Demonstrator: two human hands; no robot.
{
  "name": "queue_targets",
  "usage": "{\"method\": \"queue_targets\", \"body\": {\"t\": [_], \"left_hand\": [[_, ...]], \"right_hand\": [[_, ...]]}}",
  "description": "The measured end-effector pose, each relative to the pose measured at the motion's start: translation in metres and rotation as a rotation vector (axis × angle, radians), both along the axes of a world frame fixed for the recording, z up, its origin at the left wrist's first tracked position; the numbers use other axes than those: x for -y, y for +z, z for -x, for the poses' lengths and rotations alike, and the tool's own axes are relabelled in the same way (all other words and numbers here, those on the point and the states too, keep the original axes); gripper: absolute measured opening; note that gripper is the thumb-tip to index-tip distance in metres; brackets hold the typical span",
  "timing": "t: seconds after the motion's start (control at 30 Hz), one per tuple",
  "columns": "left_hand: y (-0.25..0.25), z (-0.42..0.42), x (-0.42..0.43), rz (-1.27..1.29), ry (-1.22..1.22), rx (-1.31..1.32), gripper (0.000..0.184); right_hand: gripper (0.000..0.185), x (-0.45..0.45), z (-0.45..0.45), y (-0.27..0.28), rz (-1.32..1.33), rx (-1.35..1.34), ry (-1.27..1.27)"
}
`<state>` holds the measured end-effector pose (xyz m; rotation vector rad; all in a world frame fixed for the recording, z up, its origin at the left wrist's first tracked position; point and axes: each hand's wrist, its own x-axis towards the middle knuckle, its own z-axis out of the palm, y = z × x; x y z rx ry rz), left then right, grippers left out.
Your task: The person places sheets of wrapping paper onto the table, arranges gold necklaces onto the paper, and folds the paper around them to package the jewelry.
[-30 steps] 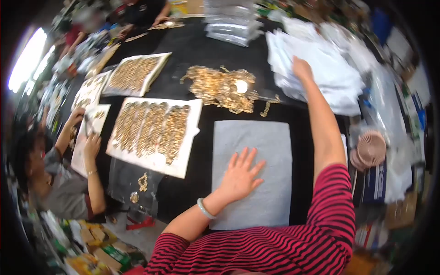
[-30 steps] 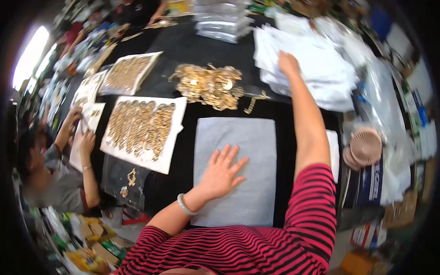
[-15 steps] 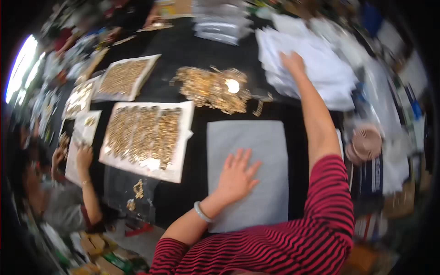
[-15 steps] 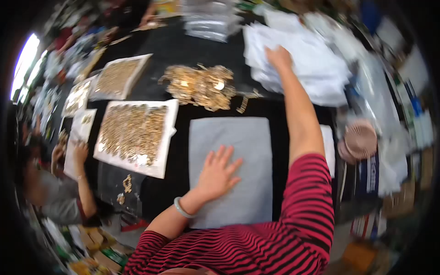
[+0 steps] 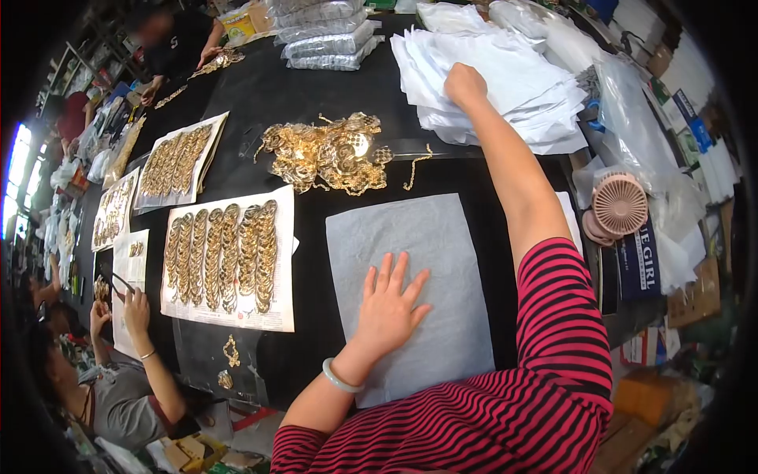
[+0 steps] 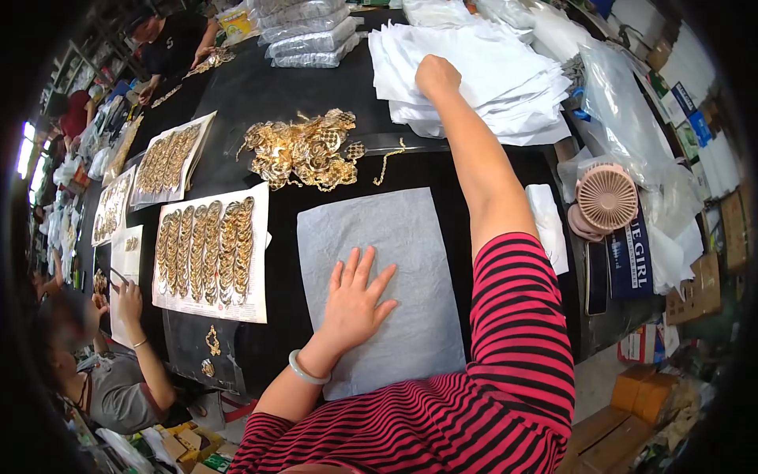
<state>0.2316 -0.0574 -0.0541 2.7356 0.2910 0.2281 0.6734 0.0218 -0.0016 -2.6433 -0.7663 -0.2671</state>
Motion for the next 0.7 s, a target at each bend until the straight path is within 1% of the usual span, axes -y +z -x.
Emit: {"method": "queue_targets", "body": {"t": [0.07,0.17,0.2,0.3,0.33,0.43,0.47,0.5,0.53,0.57,0.6,0.63,0.67,0.7], "left_hand": [[0.001,0.0,0.0,-0.002,0.002,0.008,0.056],[0.0,-0.003,-0.006,-0.027,-0.025,0.01,0.057],[0.0,-0.003,-0.007,-0.018,-0.022,0.009,0.057],[-0.003,-0.003,-0.008,-0.052,-0.022,0.062,0.057],[-0.003,-0.003,-0.008,-0.046,-0.028,0.068,0.057],[-0.007,0.0,-0.009,0.014,0.004,0.075,0.058],[-0.019,-0.001,-0.014,0.149,0.039,0.225,0.056],[-0.031,-0.001,-0.02,0.289,0.082,0.367,0.055],[-0.034,-0.003,-0.03,0.529,0.128,0.445,0.056],[-0.04,-0.001,-0.039,0.77,0.189,0.514,0.057],[-0.035,0.003,-0.045,1.169,0.241,0.612,0.059],[-0.023,0.009,-0.051,1.559,0.29,0.721,0.061],[-0.014,0.017,-0.058,1.564,0.315,0.719,0.061],[-0.007,0.025,-0.066,1.746,0.346,0.679,0.069]], "right_hand": [[0.03,0.006,0.0,0.0,-0.018,0.008,0.014],[0.028,0.016,0.014,0.002,-0.123,0.112,0.09],[0.028,0.019,0.017,0.004,-0.114,0.111,0.094],[0.024,0.038,0.025,0.01,-0.109,0.102,0.295],[0.024,0.048,0.032,0.015,-0.102,0.107,0.29],[0.021,0.069,0.079,0.045,-0.238,0.163,0.292],[0.021,0.079,0.106,0.051,-0.222,0.16,0.303],[0.019,0.093,0.143,0.053,-0.185,0.191,0.463],[0.017,0.112,0.179,0.047,-0.146,0.204,0.627],[0.016,0.131,0.213,0.039,-0.161,0.168,0.734],[0.015,0.149,0.243,0.029,-0.182,0.135,0.84],[0.016,0.172,0.271,0.017,-0.14,0.128,0.946],[0.017,0.193,0.294,0.011,-0.103,0.136,1.047],[0.017,0.211,0.317,0.006,-0.003,0.105,1.094]]}}
